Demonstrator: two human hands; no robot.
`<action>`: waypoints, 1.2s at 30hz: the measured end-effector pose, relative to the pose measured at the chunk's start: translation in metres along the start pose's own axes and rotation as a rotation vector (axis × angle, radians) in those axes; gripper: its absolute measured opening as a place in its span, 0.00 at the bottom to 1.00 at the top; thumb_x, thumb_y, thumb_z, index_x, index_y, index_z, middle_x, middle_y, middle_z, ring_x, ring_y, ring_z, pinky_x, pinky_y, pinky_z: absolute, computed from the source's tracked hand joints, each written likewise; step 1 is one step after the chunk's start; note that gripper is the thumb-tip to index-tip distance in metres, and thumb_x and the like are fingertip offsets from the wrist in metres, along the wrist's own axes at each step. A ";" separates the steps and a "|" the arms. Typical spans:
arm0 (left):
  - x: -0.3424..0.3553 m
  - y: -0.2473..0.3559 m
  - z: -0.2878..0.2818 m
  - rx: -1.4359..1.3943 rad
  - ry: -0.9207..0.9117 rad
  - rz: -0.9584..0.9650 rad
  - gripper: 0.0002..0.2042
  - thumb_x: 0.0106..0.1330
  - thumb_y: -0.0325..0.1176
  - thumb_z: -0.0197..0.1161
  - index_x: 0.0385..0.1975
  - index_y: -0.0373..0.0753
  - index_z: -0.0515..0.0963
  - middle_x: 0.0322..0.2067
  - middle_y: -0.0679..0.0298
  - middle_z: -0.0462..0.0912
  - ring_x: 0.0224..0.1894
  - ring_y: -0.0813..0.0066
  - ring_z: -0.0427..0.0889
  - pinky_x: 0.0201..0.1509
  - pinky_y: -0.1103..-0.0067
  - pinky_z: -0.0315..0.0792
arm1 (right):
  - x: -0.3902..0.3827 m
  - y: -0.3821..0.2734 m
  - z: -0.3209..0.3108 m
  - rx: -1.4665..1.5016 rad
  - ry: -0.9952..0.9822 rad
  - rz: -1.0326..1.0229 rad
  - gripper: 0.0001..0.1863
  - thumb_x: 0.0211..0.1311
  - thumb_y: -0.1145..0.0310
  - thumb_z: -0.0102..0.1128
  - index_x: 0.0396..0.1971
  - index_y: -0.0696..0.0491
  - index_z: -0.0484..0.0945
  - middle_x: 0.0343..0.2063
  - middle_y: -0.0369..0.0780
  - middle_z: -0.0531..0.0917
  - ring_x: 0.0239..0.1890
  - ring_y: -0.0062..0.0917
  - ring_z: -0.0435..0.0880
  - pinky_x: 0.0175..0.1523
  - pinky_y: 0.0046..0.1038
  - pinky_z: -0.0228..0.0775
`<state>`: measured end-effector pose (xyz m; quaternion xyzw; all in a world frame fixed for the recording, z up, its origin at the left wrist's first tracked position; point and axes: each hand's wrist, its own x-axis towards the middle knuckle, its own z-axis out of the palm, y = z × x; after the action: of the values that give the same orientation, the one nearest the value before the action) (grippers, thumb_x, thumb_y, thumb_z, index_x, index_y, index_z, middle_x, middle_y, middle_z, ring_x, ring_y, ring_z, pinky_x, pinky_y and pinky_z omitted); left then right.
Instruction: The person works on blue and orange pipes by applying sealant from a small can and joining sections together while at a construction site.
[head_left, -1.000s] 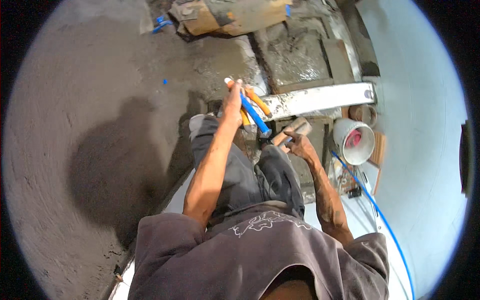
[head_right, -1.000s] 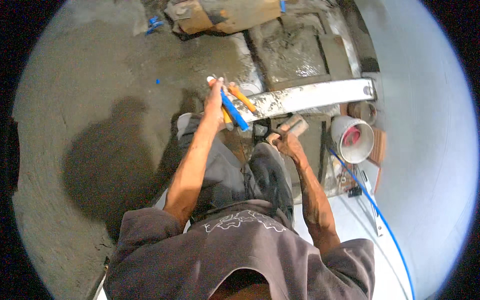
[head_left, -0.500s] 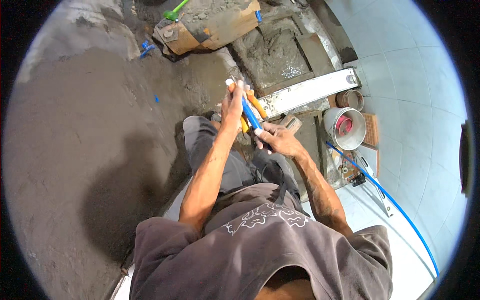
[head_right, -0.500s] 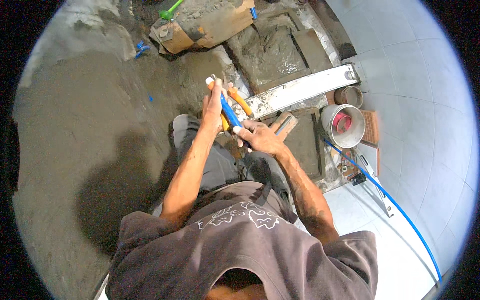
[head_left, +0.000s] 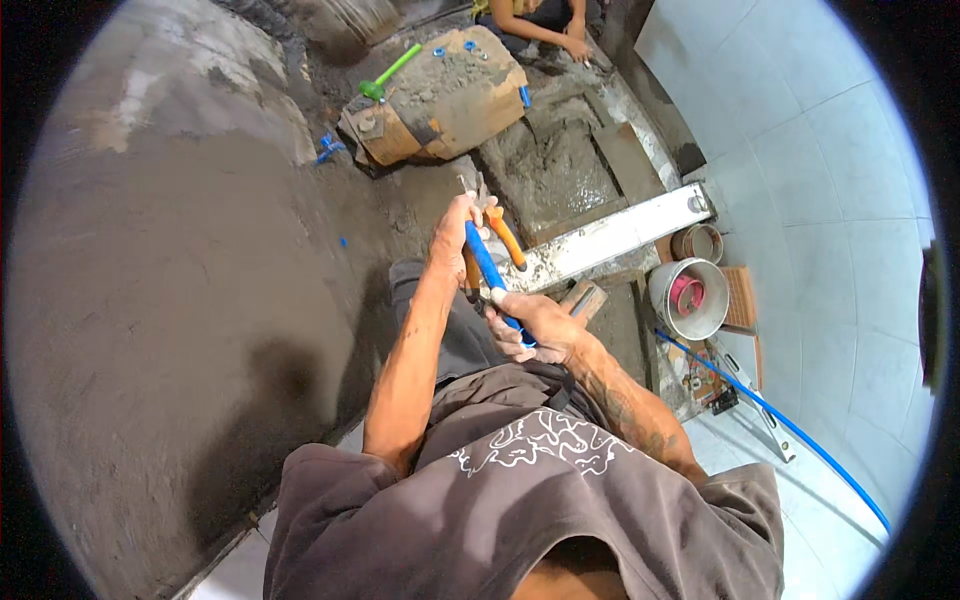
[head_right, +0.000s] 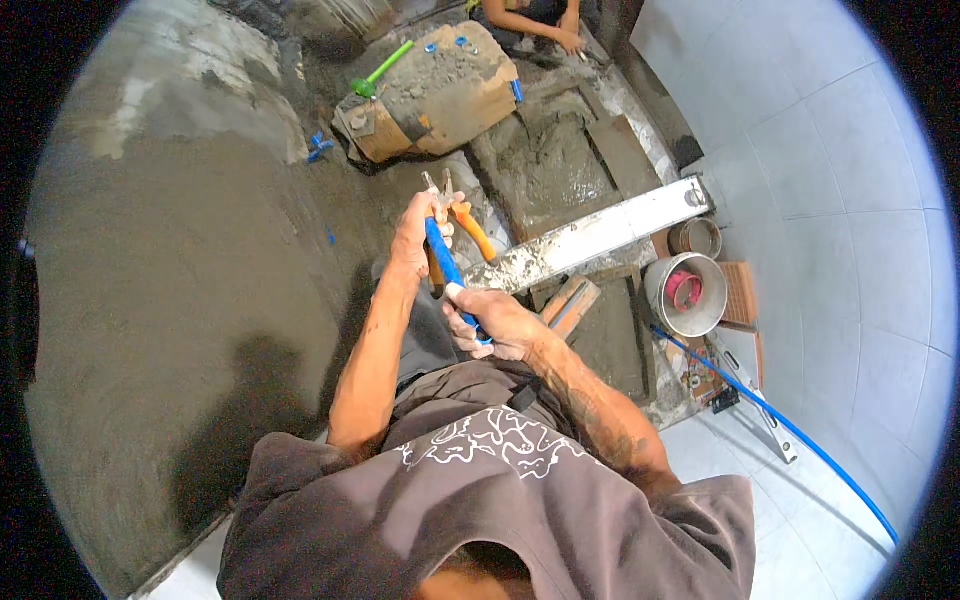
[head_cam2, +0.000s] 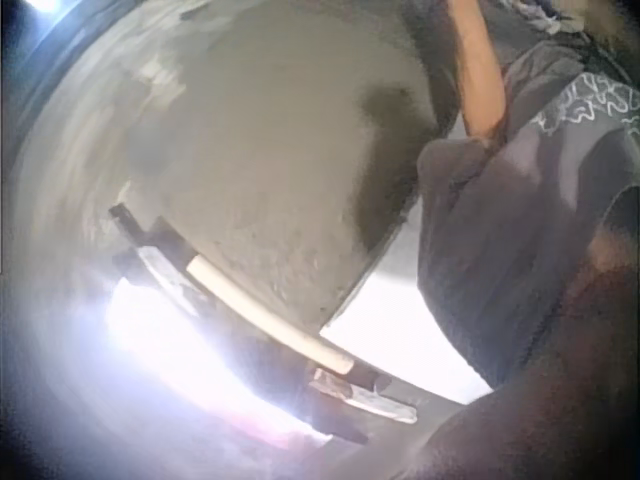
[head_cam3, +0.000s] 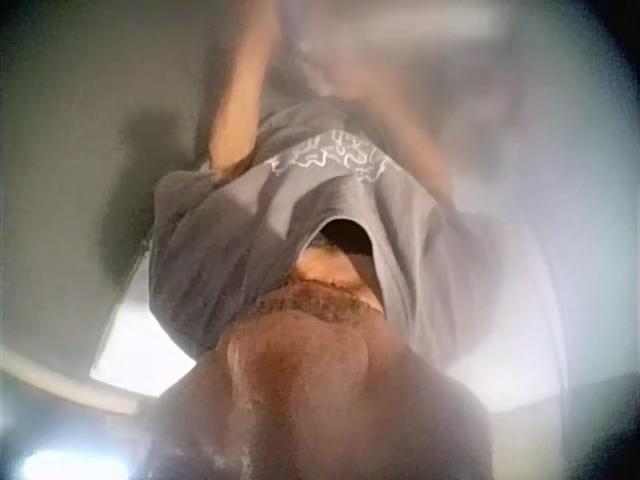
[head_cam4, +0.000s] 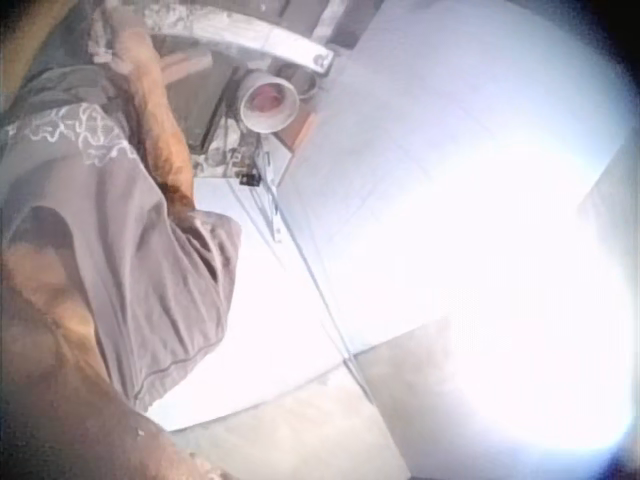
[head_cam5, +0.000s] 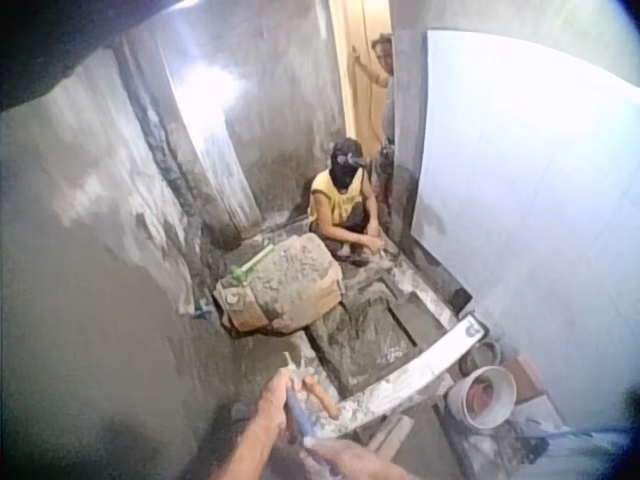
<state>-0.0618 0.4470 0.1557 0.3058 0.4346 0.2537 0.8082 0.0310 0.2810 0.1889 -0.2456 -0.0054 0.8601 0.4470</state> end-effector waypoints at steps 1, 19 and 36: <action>0.001 0.004 -0.002 0.046 0.069 0.014 0.16 0.63 0.48 0.58 0.20 0.46 0.68 0.46 0.57 0.82 0.20 0.84 0.67 0.22 0.84 0.64 | -0.003 -0.004 0.010 -0.117 0.080 -0.016 0.17 0.74 0.54 0.44 0.34 0.53 0.67 0.14 0.31 0.64 0.14 0.16 0.61 0.15 0.19 0.48; 0.032 0.068 0.013 0.111 0.061 0.205 0.26 0.67 0.59 0.52 0.23 0.40 0.73 0.38 0.58 0.78 0.22 0.78 0.72 0.18 0.83 0.64 | -0.077 -0.036 0.006 -1.259 0.583 -0.415 0.20 0.69 0.52 0.49 0.41 0.57 0.74 0.25 0.45 0.79 0.30 0.35 0.78 0.40 0.36 0.70; 0.059 0.015 0.079 0.309 -0.001 -0.011 0.21 0.69 0.53 0.53 0.22 0.43 0.70 0.38 0.55 0.81 0.36 0.71 0.80 0.32 0.79 0.72 | -0.046 -0.027 -0.015 -1.043 0.805 -0.509 0.22 0.67 0.50 0.50 0.38 0.58 0.73 0.28 0.55 0.79 0.35 0.52 0.79 0.42 0.46 0.68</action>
<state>0.0333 0.4759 0.1685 0.4242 0.4699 0.1795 0.7530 0.0802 0.2593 0.2012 -0.7179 -0.3084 0.4564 0.4256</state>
